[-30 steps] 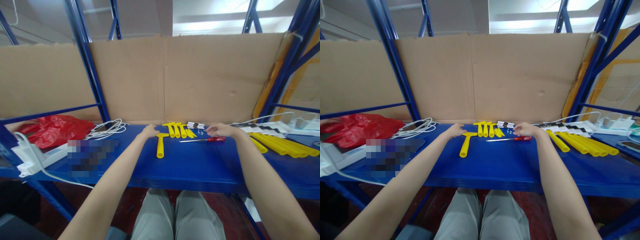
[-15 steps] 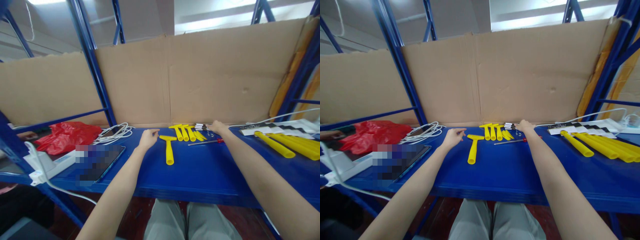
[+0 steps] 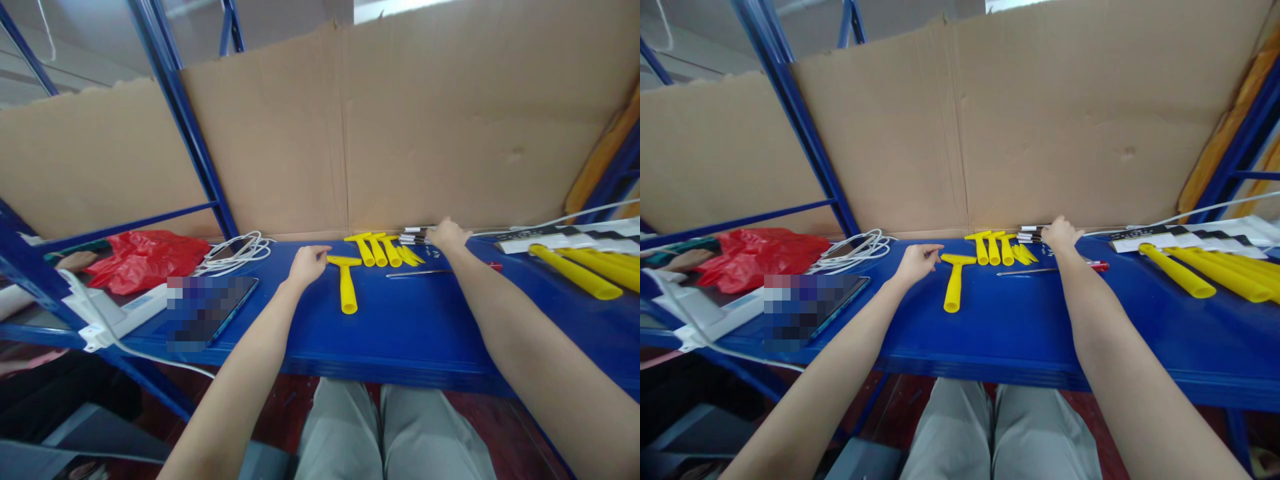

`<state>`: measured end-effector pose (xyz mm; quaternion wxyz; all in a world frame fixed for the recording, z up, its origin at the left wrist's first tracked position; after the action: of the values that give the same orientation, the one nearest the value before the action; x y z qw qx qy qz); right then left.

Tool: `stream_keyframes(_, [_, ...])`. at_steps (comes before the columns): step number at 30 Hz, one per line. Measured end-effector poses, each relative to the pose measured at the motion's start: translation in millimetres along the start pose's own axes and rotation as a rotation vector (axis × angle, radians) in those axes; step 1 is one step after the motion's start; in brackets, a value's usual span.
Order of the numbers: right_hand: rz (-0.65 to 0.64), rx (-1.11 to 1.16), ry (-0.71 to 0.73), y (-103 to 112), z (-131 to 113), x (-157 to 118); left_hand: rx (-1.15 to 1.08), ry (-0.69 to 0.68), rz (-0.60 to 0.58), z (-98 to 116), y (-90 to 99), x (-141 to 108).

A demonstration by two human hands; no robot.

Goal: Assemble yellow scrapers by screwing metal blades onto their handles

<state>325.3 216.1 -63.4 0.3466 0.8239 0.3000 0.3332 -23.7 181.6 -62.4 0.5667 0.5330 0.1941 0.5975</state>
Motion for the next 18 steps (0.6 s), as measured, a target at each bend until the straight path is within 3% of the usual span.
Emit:
stream_keyframes(6, [0.222,0.382,0.019,11.7,14.9,6.2,0.011,0.018,0.023,-8.4,-2.6,2.9])
stream_keyframes(10, [0.334,0.713,-0.125,16.1,23.0,17.9,0.011,0.016,0.033,-10.5,-2.6,3.3])
stream_keyframes(14, [0.211,1.005,-0.214,21.1,16.3,25.7,0.017,0.004,0.041,-11.0,-3.5,3.9])
stream_keyframes(18, [0.059,1.131,-0.181,29.5,13.7,24.5,-0.004,0.011,0.017,-12.3,-5.6,3.5])
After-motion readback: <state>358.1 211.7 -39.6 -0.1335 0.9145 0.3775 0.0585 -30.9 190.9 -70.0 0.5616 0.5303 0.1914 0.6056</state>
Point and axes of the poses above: each hand's wrist, its own x-axis towards the middle knuckle, its own y-axis out of the back of the hand, z = x × y, the point moved 4 cm from there along x, towards the middle knuckle, and after that the axes turned 7 degrees about x, right-handed, at the moved point
